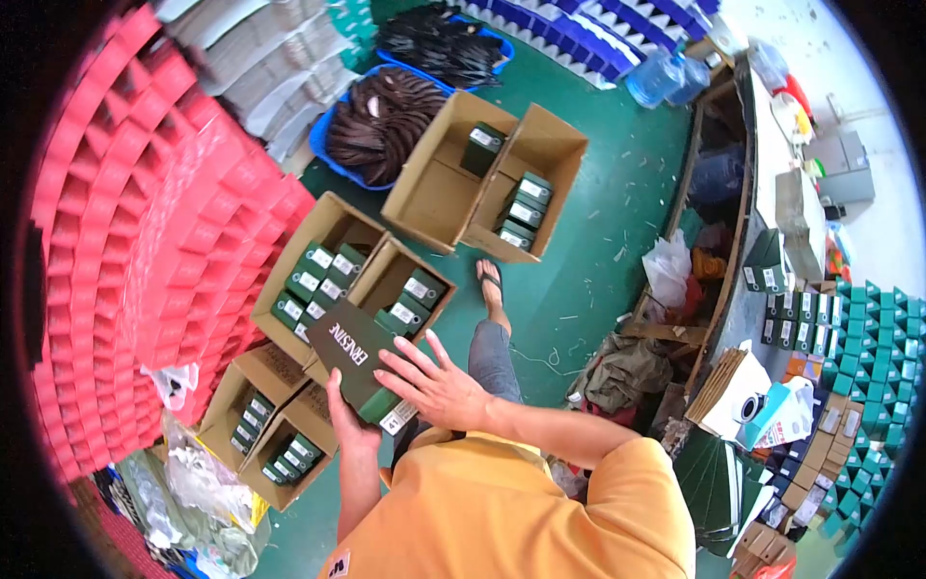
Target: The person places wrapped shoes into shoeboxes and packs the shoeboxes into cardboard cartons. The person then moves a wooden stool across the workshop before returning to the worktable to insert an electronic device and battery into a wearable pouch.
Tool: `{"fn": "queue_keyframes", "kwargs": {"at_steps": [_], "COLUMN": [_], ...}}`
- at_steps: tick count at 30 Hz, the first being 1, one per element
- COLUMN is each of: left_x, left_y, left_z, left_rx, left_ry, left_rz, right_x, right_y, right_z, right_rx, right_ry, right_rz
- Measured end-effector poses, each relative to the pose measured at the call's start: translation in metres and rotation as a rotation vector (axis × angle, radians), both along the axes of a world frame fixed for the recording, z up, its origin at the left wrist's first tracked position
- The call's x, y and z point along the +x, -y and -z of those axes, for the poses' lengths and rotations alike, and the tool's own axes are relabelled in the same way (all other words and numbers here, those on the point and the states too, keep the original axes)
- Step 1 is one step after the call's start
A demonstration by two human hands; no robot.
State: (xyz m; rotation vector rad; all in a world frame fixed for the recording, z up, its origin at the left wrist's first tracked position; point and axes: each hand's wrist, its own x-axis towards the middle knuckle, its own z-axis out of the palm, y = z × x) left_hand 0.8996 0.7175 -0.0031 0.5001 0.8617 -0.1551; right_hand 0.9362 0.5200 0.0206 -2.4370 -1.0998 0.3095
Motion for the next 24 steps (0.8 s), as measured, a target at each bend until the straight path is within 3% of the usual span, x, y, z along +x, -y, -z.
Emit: {"fn": "queue_keyframes", "kwargs": {"at_steps": [2,4,7,8,10,12,13,16,20,24], "left_x": [0.048,0.1,0.168,0.184,0.206,0.212,0.208,0.183,0.127,0.066], "left_y": [0.037,0.081,0.138,0.154,0.17,0.173,0.171,0.16,0.152,0.15], "left_z": [0.008,0.015,0.021,0.01,0.02,0.033,0.039,0.057,0.083,0.113], "left_rx": [-0.009,0.185,0.088,0.138,0.199,0.285,0.293,0.429,0.487,0.548], "left_ry": [-0.017,-0.025,-0.001,-0.139,-0.114,-0.115,-0.146,-0.394,-0.577,-0.724], "left_rz": [0.046,0.083,0.076,0.116,0.195,0.309,0.304,0.363,0.399,0.582], "right_x": [0.045,0.096,0.175,0.205,0.264,0.315,0.333,0.398,0.462,0.504], "right_y": [0.04,0.082,0.148,0.171,0.22,0.272,0.295,0.351,0.411,0.439], "right_z": [0.009,0.022,0.027,0.024,0.021,0.033,0.039,0.075,0.161,0.293], "right_rx": [0.003,0.169,0.203,0.279,0.18,0.175,0.038,-0.03,-0.149,-0.289], "right_ry": [-0.046,0.123,0.118,-0.01,-0.143,-0.169,-0.13,-0.052,0.073,0.07], "right_rz": [-0.016,-0.045,0.05,0.156,0.331,0.511,0.604,0.835,0.91,0.846]}}
